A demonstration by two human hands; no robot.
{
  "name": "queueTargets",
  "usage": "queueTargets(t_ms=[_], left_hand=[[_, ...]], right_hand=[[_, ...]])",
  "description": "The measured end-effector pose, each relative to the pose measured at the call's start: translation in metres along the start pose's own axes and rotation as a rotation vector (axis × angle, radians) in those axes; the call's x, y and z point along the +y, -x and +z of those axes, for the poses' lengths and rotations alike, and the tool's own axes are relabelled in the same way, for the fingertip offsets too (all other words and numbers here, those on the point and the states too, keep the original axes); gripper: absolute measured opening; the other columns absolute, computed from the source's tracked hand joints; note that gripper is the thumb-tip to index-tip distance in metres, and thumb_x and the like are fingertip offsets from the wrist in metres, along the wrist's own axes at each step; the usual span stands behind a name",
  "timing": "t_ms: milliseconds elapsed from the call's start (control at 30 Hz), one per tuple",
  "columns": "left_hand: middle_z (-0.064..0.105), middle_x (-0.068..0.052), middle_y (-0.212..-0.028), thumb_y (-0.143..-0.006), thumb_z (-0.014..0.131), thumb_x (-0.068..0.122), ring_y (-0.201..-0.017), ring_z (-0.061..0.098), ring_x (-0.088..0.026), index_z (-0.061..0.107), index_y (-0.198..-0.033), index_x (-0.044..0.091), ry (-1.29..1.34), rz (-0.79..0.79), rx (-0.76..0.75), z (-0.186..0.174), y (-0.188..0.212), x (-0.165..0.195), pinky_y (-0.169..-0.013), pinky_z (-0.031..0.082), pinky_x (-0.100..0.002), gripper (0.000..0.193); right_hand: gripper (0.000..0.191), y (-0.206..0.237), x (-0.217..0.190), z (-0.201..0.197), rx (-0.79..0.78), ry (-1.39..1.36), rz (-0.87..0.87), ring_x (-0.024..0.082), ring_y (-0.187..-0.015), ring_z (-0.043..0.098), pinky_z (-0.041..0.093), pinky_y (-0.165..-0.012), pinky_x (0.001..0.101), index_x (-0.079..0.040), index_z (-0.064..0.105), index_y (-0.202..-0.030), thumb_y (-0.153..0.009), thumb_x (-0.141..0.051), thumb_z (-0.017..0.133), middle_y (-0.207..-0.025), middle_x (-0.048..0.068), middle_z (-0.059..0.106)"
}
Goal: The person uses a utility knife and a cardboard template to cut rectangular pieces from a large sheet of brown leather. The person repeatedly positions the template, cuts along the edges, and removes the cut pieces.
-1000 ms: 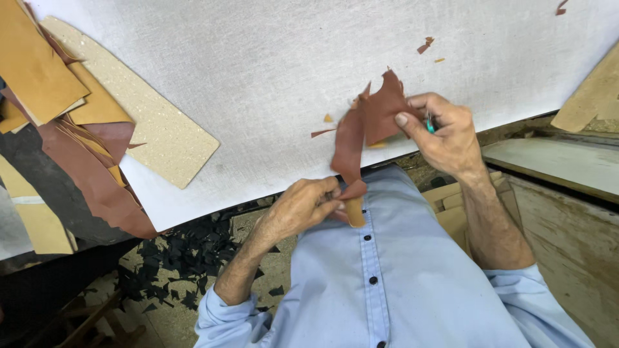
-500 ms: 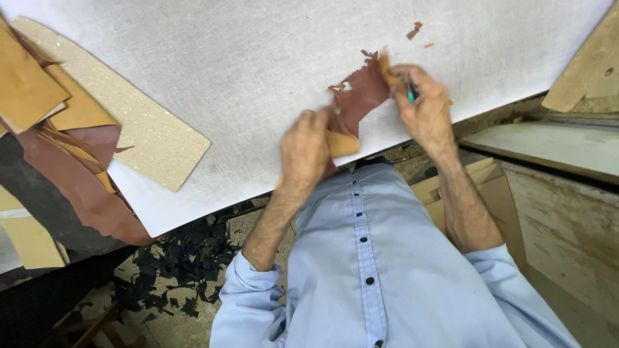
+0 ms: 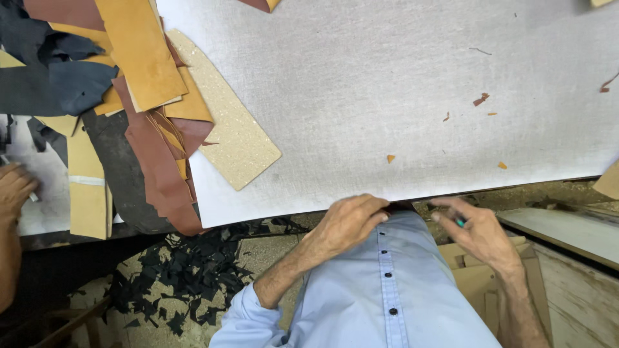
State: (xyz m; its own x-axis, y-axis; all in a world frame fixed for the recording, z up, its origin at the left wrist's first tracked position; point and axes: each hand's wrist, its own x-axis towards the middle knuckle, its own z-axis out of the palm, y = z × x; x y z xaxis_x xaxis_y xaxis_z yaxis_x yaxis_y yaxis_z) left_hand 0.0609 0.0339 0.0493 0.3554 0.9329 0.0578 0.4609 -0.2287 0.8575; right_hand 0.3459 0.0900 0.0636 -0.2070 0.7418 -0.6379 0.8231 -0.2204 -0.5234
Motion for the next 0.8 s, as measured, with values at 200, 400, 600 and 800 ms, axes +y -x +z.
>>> queueTargets(t_ms=[200,400,600,800], left_hand=[[0.074,-0.017,-0.11,-0.099,0.069,0.026,-0.097,0.075,-0.03,0.071,-0.117,0.0,-0.063,-0.022,0.066,-0.012,-0.057,-0.003,-0.082,0.062,-0.04,0.032],[0.059,-0.029,-0.138,-0.099,0.078,0.036,-0.129,0.057,-0.041,0.056,-0.137,-0.009,-0.668,-0.141,0.777,-0.14,-0.165,-0.108,-0.106,0.049,-0.057,0.063],[0.061,-0.015,-0.111,-0.091,0.085,0.024,-0.096,0.057,-0.026,0.071,-0.104,0.001,-0.903,-0.385,0.926,-0.203,-0.216,-0.165,-0.084,0.049,-0.049,0.03],[0.069,-0.018,-0.086,-0.097,0.07,0.005,-0.073,0.067,-0.026,0.068,-0.095,-0.003,-0.48,-0.211,0.612,-0.051,-0.177,-0.071,-0.063,0.058,-0.043,0.009]], right_hand=[[0.036,-0.038,-0.002,-0.024,0.399,-0.107,-0.161,0.02,-0.053,0.058,0.045,-0.043,0.0384,-0.007,0.072,-0.129,-0.098,-0.025,0.069,-0.083,0.014,0.074],[0.031,-0.118,-0.016,-0.061,0.511,-0.054,-0.232,0.024,-0.081,0.072,0.058,-0.062,0.0363,0.0,0.071,-0.115,-0.1,-0.027,0.074,-0.094,0.019,0.074],[0.027,-0.135,-0.009,-0.07,0.387,-0.084,-0.155,0.025,-0.074,0.071,0.058,-0.063,0.04,-0.002,0.071,-0.109,-0.099,-0.027,0.073,-0.09,0.018,0.075],[0.026,-0.145,0.003,-0.082,0.276,-0.188,-0.202,0.016,-0.068,0.067,0.053,-0.058,0.0327,0.001,0.07,-0.107,-0.097,-0.022,0.074,-0.084,0.015,0.075]])
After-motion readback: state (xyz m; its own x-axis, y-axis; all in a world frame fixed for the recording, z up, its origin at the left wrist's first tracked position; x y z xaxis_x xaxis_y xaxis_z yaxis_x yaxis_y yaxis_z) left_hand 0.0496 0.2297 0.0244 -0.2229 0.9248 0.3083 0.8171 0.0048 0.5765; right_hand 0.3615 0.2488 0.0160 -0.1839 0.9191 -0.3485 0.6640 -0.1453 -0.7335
